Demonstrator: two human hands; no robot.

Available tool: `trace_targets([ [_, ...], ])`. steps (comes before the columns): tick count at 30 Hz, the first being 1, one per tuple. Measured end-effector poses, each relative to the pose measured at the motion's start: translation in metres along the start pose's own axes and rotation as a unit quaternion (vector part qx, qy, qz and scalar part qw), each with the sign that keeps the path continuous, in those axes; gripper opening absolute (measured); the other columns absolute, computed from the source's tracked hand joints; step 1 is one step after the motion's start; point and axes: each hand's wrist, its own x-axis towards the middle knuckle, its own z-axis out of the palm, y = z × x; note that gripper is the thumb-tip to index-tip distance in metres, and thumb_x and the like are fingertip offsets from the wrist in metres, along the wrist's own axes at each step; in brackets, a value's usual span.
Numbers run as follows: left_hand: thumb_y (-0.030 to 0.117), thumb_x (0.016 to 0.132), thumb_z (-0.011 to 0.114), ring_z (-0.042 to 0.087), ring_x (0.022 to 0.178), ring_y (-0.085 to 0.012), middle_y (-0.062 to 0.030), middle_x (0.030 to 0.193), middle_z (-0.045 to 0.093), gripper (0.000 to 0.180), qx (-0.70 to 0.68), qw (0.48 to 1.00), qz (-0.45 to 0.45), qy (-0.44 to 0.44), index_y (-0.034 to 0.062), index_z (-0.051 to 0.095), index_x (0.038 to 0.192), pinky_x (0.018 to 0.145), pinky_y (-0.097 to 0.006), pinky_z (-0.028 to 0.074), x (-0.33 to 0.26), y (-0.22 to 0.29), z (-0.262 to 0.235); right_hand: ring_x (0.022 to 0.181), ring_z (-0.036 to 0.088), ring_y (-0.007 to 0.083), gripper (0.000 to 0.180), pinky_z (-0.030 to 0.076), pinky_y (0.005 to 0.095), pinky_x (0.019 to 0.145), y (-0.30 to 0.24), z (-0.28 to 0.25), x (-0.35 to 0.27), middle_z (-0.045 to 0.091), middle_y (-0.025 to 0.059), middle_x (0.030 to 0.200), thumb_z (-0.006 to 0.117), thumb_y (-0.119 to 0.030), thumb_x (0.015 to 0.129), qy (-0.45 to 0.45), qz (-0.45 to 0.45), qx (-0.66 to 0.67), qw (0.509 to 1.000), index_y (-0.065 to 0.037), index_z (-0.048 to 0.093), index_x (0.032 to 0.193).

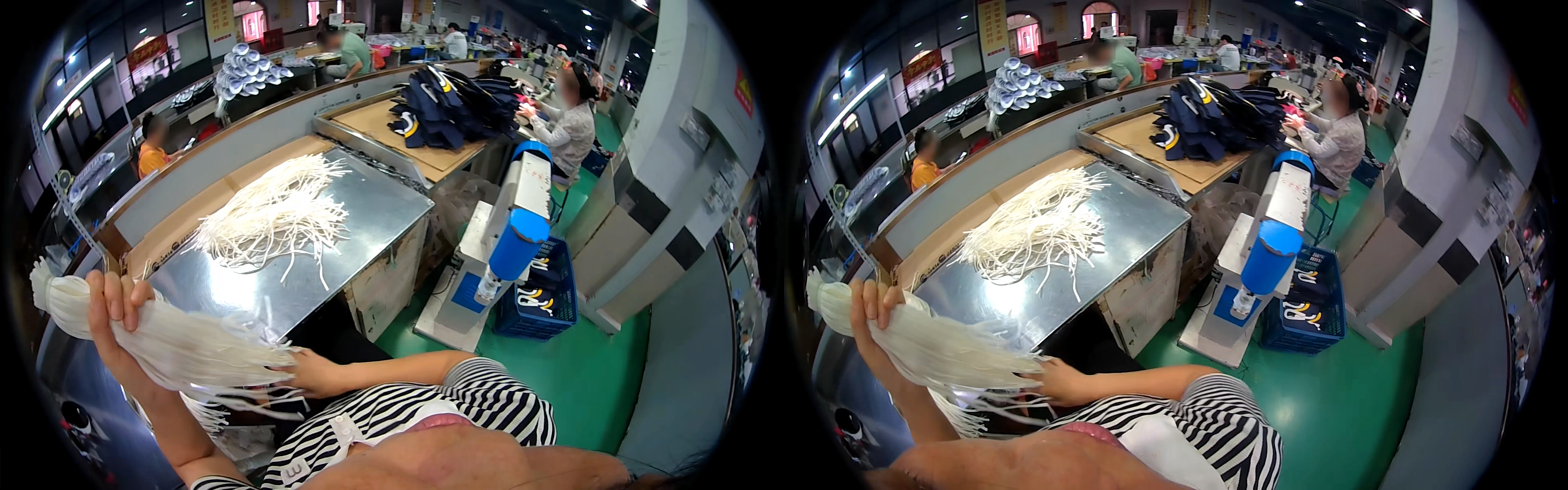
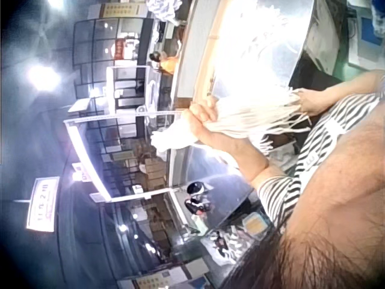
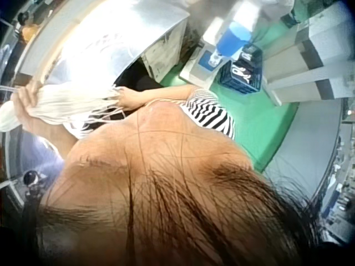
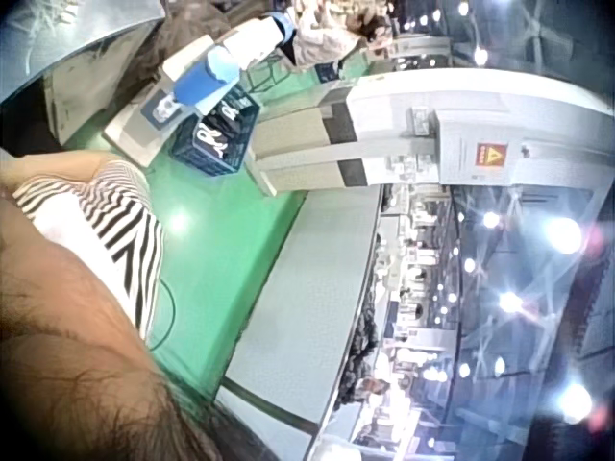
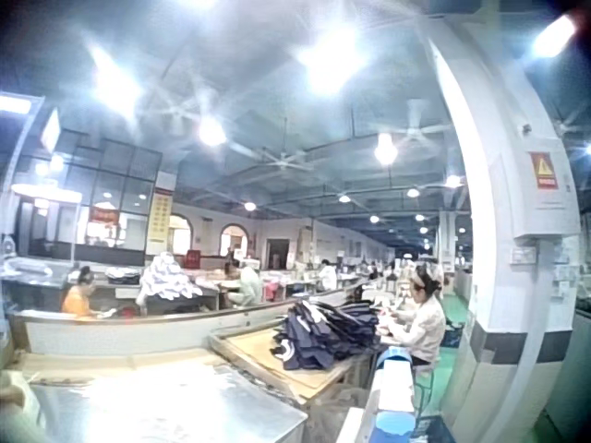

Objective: The person gathers long white cords and wraps them together into bundles by hand before placing them on a metal work surface.

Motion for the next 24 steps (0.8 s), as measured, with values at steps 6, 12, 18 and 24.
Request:
trace_targets([
  [6,0.01,0.098,0.046,0.033,0.058,-0.0061,0.0023,0.07,0.034,0.006,-0.015,0.999,-0.049,-0.008,0.0044,0.045,0.097,0.068,-0.024,0.04,-0.003,0.033,-0.07,0.097,0.062,0.0289,0.035,0.049,0.0395,0.081,0.08,-0.022,-0.124,0.065,0.0094,0.111,0.067,-0.027,0.082,-0.169,0.233,0.059,0.956,-0.01,0.064,0.112],
  [12,0.012,0.079,0.066,0.049,0.056,-0.012,-0.0028,0.065,0.051,0.032,0.121,0.858,-0.484,0.119,0.0043,0.051,0.106,0.067,-0.031,0.05,-0.072,-0.063,-0.118,0.079,0.061,0.0257,0.032,0.05,0.0299,0.068,0.044,-0.137,-0.001,0.061,0.0118,0.1,0.064,-0.006,0.086,0.202,0.248,0.167,0.933,-0.004,0.058,0.117],
  [18,0.007,0.084,0.063,0.052,0.056,-0.0136,-0.0047,0.067,0.052,0.012,0.056,0.767,-0.635,0.068,0.0009,0.055,0.091,0.06,-0.031,0.049,-0.123,-0.131,-0.132,0.077,0.059,0.0306,0.016,0.049,0.0354,0.067,0.025,-0.126,0.038,0.055,0.0129,0.094,0.064,-0.007,0.086,0.127,0.079,0.115,0.982,-0.002,0.062,0.101],
  [24,0.009,0.084,0.063,0.051,0.058,-0.013,-0.005,0.069,0.054,0.012,0.057,0.722,-0.689,0.011,0.0002,0.055,0.089,0.06,-0.027,0.046,-0.136,-0.138,-0.152,0.075,0.062,0.0289,0.013,0.051,0.0324,0.07,0.038,-0.105,0.022,0.059,0.0116,0.089,0.061,-0.006,0.087,0.02,0.218,0.252,0.943,-0.001,0.063,0.099],
])
